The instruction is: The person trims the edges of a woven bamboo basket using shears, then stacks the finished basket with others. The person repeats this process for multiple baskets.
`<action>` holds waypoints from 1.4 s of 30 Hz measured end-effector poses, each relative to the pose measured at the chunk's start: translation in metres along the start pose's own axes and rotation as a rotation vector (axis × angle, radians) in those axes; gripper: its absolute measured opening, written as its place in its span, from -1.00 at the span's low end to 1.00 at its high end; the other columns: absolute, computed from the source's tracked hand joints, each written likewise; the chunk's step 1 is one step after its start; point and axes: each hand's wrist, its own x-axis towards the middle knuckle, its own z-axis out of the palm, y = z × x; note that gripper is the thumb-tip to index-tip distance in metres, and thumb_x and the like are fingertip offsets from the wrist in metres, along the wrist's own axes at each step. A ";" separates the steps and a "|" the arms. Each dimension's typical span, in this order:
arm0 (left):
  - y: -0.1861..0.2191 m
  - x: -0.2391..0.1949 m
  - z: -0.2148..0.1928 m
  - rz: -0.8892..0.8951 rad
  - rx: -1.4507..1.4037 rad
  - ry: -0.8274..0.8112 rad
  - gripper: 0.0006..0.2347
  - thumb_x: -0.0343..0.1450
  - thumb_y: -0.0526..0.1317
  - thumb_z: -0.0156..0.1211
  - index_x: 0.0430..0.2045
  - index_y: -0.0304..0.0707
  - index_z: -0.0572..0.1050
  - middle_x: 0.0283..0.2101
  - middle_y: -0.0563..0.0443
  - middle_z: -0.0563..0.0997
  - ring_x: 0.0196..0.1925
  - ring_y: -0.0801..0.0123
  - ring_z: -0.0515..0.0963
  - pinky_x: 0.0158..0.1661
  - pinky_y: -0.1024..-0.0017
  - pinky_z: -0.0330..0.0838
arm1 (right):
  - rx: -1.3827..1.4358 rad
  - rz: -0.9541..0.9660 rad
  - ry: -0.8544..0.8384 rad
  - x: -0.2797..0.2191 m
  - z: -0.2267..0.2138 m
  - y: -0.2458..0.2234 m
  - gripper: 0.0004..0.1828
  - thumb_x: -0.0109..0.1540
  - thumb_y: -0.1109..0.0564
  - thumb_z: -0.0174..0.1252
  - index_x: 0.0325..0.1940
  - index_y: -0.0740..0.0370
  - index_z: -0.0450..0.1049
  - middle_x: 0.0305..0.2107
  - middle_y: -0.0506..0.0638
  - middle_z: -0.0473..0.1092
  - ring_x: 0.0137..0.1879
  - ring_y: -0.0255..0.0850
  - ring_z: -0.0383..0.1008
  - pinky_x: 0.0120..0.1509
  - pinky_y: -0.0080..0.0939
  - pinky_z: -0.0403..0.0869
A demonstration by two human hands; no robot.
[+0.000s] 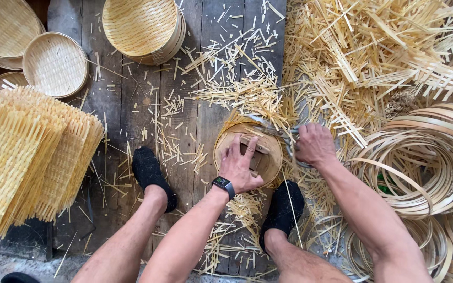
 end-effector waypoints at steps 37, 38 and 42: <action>-0.005 0.002 -0.005 0.225 0.078 -0.231 -0.29 0.11 -0.02 0.34 0.25 0.05 0.31 0.17 0.02 0.53 0.32 0.12 0.37 0.31 -0.28 -0.07 | -0.017 -0.078 -0.052 0.006 -0.010 -0.005 -0.66 0.24 -0.14 0.14 -0.19 0.19 0.44 -0.38 0.01 0.42 -0.27 -0.22 0.45 -0.14 -0.20 0.55; -0.007 0.003 -0.007 0.250 0.067 -0.224 -0.29 0.11 -0.03 0.34 0.24 0.06 0.32 0.19 0.02 0.52 0.32 0.11 0.37 0.30 -0.29 -0.09 | 0.039 -0.051 -0.179 0.009 -0.012 -0.002 -0.62 0.30 -0.18 0.11 -0.18 0.20 0.43 -0.40 0.02 0.42 -0.31 -0.21 0.45 -0.20 -0.18 0.56; -0.020 0.002 -0.003 0.282 0.040 -0.282 -0.30 0.13 -0.02 0.32 0.26 0.06 0.32 0.23 0.02 0.51 0.34 0.11 0.36 0.36 -0.24 -0.10 | 0.217 0.126 -0.329 0.005 -0.011 0.012 -0.60 0.32 -0.23 0.09 -0.10 0.13 0.51 -0.36 -0.01 0.47 -0.28 -0.22 0.51 -0.12 -0.17 0.55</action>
